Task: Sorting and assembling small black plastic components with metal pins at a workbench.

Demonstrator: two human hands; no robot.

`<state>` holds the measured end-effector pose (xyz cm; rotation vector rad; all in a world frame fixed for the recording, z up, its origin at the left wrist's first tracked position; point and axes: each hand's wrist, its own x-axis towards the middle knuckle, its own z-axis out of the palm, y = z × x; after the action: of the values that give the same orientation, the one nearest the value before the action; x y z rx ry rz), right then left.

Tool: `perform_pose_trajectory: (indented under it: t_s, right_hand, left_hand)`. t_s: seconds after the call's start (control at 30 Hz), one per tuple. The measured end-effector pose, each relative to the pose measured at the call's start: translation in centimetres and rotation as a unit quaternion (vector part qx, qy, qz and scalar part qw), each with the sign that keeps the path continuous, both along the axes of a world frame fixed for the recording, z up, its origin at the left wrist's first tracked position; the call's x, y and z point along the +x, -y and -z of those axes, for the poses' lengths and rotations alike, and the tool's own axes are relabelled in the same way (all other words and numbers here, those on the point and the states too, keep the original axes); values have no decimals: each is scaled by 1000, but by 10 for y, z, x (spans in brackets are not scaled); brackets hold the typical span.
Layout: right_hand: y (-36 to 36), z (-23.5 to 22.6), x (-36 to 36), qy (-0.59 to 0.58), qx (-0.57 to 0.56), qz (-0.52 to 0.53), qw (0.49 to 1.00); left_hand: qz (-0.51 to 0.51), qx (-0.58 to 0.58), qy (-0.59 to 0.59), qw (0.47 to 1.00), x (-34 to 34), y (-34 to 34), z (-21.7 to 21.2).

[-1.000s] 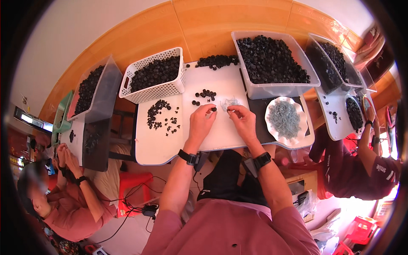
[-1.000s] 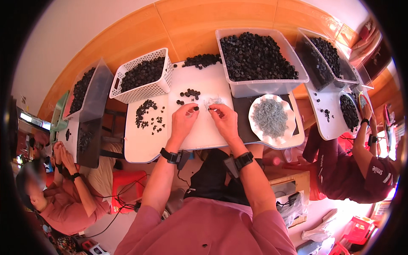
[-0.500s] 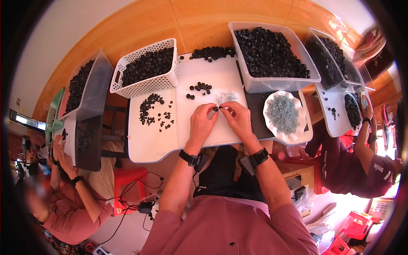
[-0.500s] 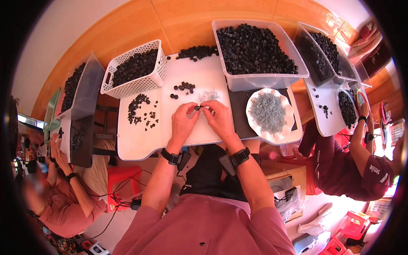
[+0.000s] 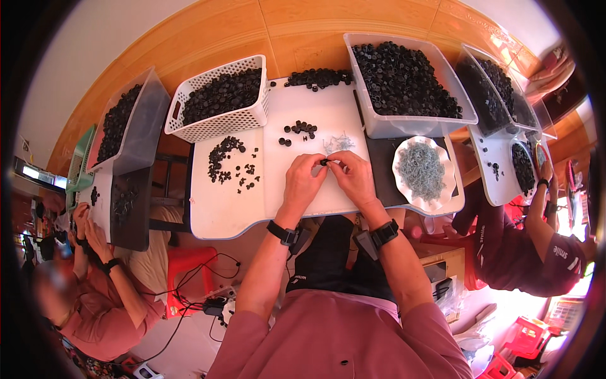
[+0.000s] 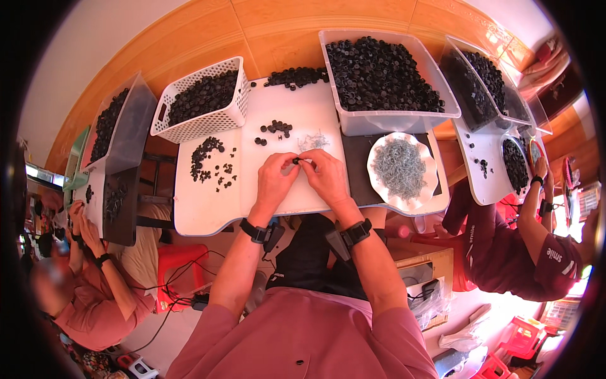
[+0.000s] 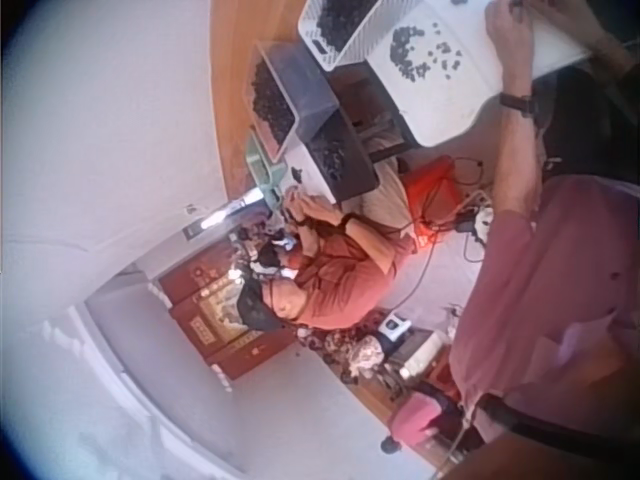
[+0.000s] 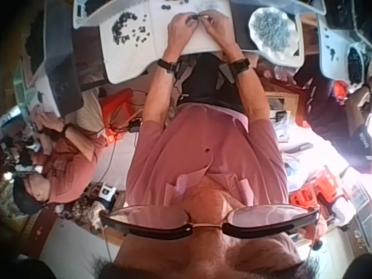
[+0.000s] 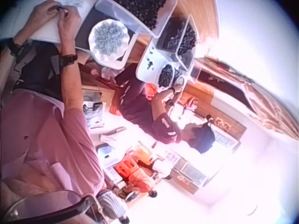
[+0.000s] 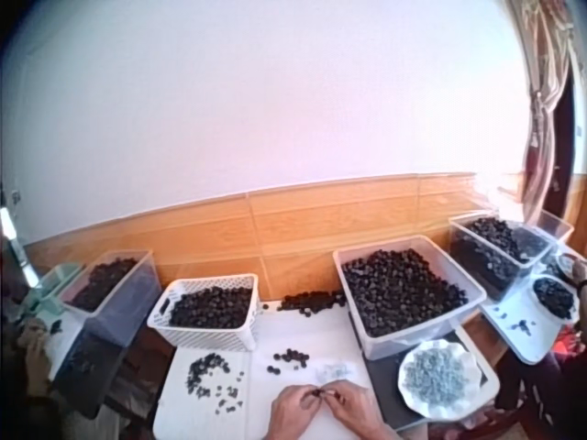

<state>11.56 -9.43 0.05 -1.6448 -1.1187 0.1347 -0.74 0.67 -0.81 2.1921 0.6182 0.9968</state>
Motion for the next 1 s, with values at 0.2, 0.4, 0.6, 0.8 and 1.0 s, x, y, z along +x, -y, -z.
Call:
perform_pose_trajectory:
  t_s: [0.2, 0.4, 0.6, 0.8, 1.0]
  right_hand:
    - [-1, -1, -3, -18, -24, 9, 1000]
    - [0, 2, -1, -14, 10, -1, 1000]
    - [0, 1, -3, -38, -26, 13, 999]
    - [1, 4, 1, -87, -4, 6, 996]
    - [0, 6, 2, -111, -11, 13, 994]
  left_hand:
    - [-10, -32, -6, 999, -1, -1, 5]
    - [8, -67, -7, 998, -2, -2, 4]
    - [24, -94, -4, 995, -4, -5, 4]
    - [37, -111, 1, 993, -2, -5, 5]
    - [52, -126, -5, 991, -4, -5, 4]
